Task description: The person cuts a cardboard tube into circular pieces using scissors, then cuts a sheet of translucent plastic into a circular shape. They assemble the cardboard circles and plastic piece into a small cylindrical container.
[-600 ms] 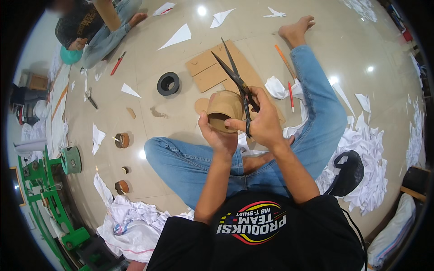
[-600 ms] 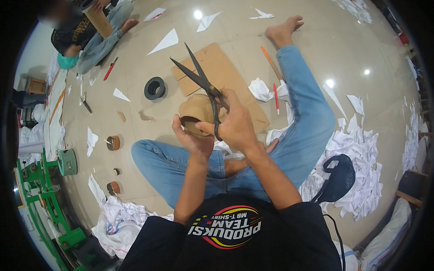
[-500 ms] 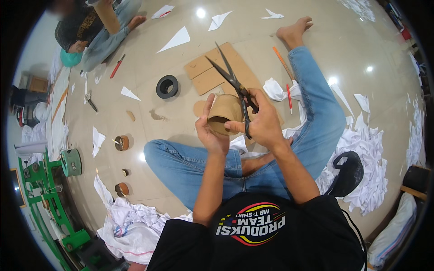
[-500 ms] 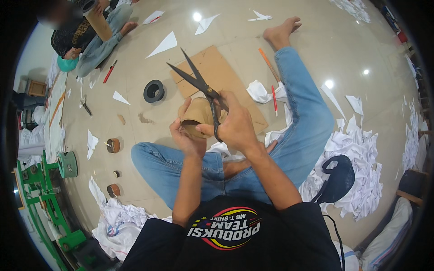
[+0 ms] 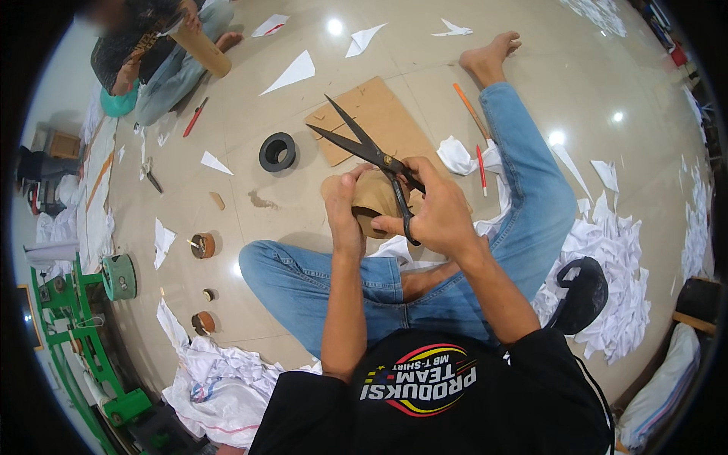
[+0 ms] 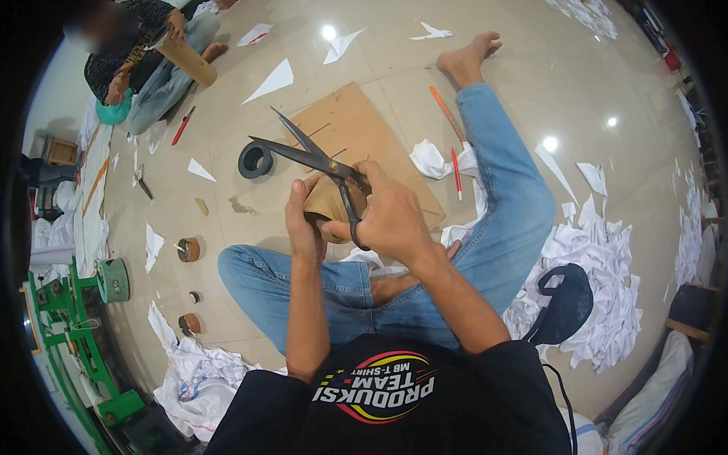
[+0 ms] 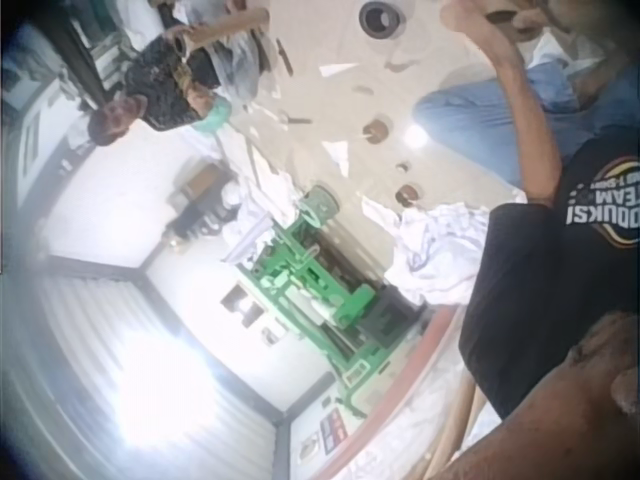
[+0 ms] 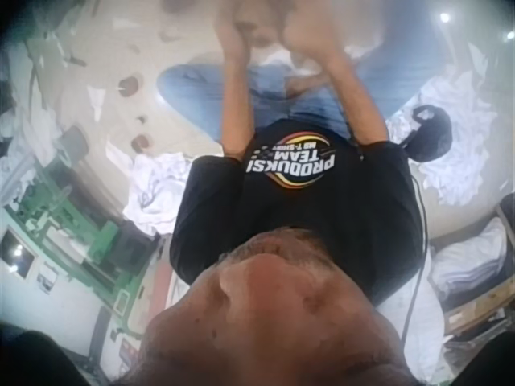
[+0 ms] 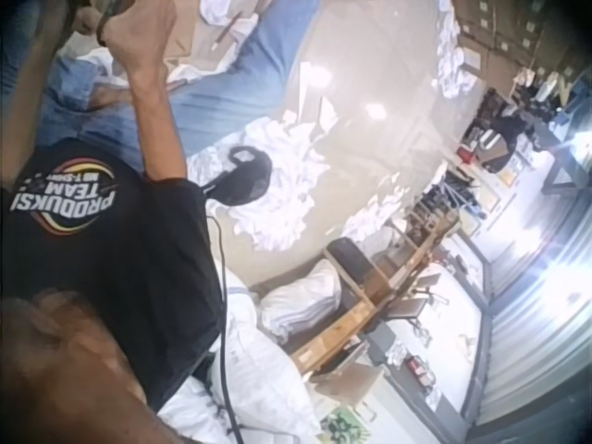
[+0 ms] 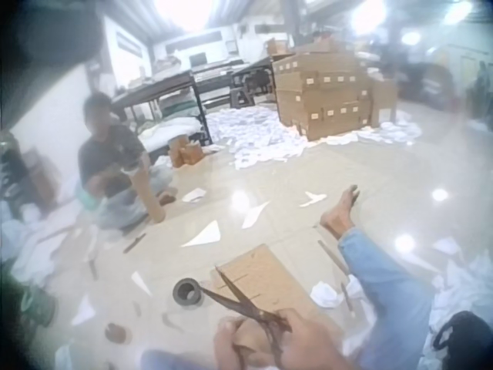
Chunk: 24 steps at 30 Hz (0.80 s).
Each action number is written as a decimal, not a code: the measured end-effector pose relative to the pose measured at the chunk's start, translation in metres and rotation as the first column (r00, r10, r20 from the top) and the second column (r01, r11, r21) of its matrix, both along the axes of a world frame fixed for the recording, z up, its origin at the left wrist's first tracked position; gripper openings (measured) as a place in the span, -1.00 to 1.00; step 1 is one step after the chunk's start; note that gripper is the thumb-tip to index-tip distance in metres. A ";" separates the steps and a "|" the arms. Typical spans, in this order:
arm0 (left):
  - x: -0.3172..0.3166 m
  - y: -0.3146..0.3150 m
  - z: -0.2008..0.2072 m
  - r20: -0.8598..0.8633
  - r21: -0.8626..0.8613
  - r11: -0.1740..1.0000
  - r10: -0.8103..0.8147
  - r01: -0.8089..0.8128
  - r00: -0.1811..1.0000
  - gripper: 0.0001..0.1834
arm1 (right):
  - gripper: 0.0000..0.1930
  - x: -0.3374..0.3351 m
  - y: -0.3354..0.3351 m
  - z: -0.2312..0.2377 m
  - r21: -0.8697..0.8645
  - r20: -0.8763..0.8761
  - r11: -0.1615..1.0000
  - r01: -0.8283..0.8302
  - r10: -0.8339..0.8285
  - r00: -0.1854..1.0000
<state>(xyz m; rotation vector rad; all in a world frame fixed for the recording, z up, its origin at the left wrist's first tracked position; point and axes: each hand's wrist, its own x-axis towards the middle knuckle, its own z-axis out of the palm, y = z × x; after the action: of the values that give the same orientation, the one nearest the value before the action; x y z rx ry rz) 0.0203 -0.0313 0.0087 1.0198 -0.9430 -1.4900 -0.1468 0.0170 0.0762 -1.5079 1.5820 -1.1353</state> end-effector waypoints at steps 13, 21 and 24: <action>0.007 0.002 0.006 -0.204 0.083 0.990 0.128 -0.113 0.971 -0.40 | -0.10 -0.024 0.016 0.003 0.104 -0.027 0.992 0.073 -0.071 0.997; 0.018 -0.003 0.007 -0.177 0.007 0.995 0.095 -0.095 0.980 -0.29 | -0.05 -0.048 0.057 0.009 0.235 -0.266 0.972 -0.019 0.083 0.960; 0.018 -0.002 0.008 -0.164 -0.002 0.996 0.089 -0.090 0.982 -0.28 | -0.05 -0.043 0.054 0.013 0.216 -0.285 0.976 -0.041 0.103 0.953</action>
<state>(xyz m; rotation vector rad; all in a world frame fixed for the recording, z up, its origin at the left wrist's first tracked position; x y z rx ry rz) 0.0383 -0.0335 0.0166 0.9065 -0.7767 -1.4685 -0.1894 0.0707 0.0893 -1.6339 1.7645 -0.7013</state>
